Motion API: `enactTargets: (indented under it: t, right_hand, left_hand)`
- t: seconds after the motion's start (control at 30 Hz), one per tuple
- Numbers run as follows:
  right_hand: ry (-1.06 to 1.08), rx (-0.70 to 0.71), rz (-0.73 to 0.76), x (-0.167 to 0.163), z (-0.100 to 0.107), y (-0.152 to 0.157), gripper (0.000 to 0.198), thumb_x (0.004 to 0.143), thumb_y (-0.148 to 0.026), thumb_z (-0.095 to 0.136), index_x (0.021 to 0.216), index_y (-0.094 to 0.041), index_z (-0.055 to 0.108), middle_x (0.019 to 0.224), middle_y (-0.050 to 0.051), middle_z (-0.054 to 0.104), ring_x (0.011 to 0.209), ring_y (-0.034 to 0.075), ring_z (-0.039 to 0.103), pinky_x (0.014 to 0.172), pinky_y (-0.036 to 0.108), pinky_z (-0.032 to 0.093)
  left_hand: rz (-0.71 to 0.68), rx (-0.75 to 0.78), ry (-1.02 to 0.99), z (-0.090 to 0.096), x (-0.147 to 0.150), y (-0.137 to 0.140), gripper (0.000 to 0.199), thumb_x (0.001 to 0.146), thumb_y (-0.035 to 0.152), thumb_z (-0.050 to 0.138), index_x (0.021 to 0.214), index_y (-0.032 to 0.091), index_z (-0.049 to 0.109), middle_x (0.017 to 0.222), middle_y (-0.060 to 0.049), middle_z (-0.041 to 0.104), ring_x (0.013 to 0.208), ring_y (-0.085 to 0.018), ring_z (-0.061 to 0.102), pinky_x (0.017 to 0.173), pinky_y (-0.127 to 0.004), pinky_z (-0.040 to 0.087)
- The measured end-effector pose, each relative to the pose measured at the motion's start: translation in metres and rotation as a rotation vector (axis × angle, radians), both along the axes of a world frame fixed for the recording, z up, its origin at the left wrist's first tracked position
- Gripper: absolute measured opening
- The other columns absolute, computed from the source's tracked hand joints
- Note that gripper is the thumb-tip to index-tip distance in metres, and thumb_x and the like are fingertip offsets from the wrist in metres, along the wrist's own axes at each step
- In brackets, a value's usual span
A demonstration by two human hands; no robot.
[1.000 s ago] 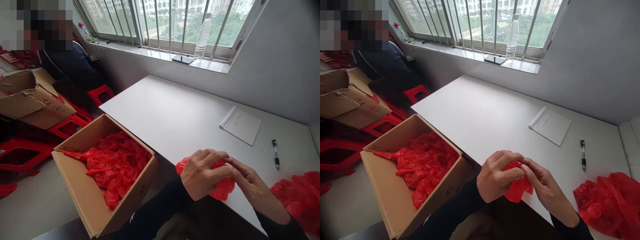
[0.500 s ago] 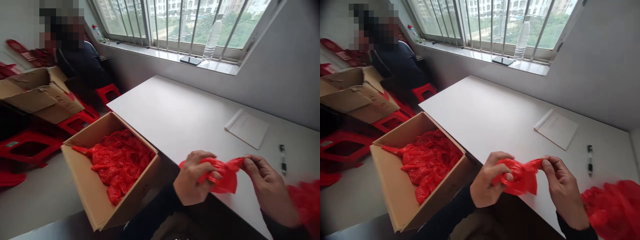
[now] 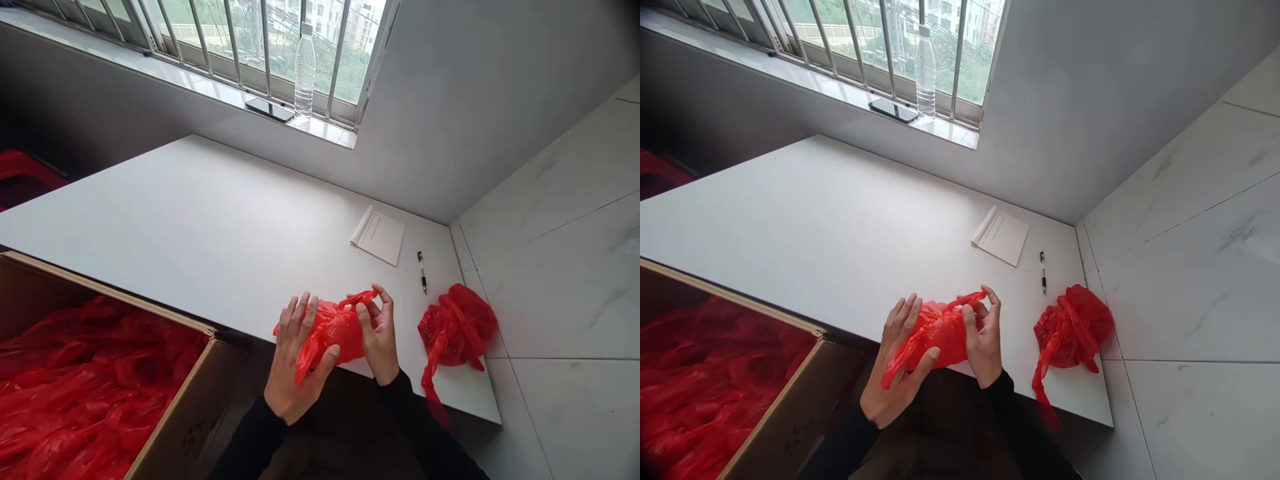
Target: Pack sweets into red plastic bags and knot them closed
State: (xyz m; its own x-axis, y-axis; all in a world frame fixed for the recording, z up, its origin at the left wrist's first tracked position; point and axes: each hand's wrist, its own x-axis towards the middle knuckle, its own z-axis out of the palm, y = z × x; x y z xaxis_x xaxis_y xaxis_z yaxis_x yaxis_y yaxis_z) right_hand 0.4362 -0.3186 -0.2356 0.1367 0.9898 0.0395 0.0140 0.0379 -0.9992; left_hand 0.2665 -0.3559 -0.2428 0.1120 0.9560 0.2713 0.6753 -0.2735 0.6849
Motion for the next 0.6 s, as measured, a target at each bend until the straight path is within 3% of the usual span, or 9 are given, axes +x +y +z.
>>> enactTargets:
  t: [0.1,0.23,0.47,0.6]
  right_hand:
    - [-0.263,0.054,0.043,-0.006,-0.023,-0.007,0.028,0.105,-0.043,0.048,0.126,-0.024,0.049,0.131,0.012,0.066,0.124,0.024,0.063,0.108,0.049,0.050]
    - [-0.377,0.102,0.042,-0.004,-0.048,-0.009,0.015,0.104,-0.036,0.047,0.113,-0.024,0.048,0.143,0.013,0.058,0.138,0.026,0.051,0.115,0.055,0.041]
    - [-0.503,0.118,0.084,-0.003,-0.058,-0.003,0.022,0.104,-0.030,0.043,0.124,-0.024,0.050,0.148,0.011,0.054,0.145,0.027,0.043,0.119,0.059,0.035]
    - [-0.531,0.108,0.108,-0.004,-0.059,-0.001,0.023,0.103,-0.029,0.043,0.122,-0.023,0.053,0.143,0.012,0.059,0.141,0.029,0.048,0.118,0.061,0.037]
  left_hand:
    - [0.025,0.091,0.185,-0.018,0.010,0.010,0.062,0.104,0.032,0.045,0.163,0.028,0.025,0.167,-0.008,0.035,0.158,-0.030,0.021,0.125,-0.059,0.029]
    - [0.041,0.133,0.256,-0.038,0.010,0.016,0.056,0.102,0.026,0.047,0.158,0.026,0.038,0.163,-0.007,0.041,0.155,-0.031,0.030,0.126,-0.060,0.025]
    - [0.023,0.128,0.338,-0.047,0.008,0.015,0.071,0.097,0.015,0.049,0.163,0.026,0.026,0.169,-0.007,0.027,0.157,-0.032,0.023,0.128,-0.060,0.014]
    - [0.012,0.096,0.320,-0.047,0.008,0.016,0.068,0.098,0.016,0.046,0.163,0.026,0.026,0.167,-0.006,0.031,0.156,-0.031,0.028,0.128,-0.059,0.015]
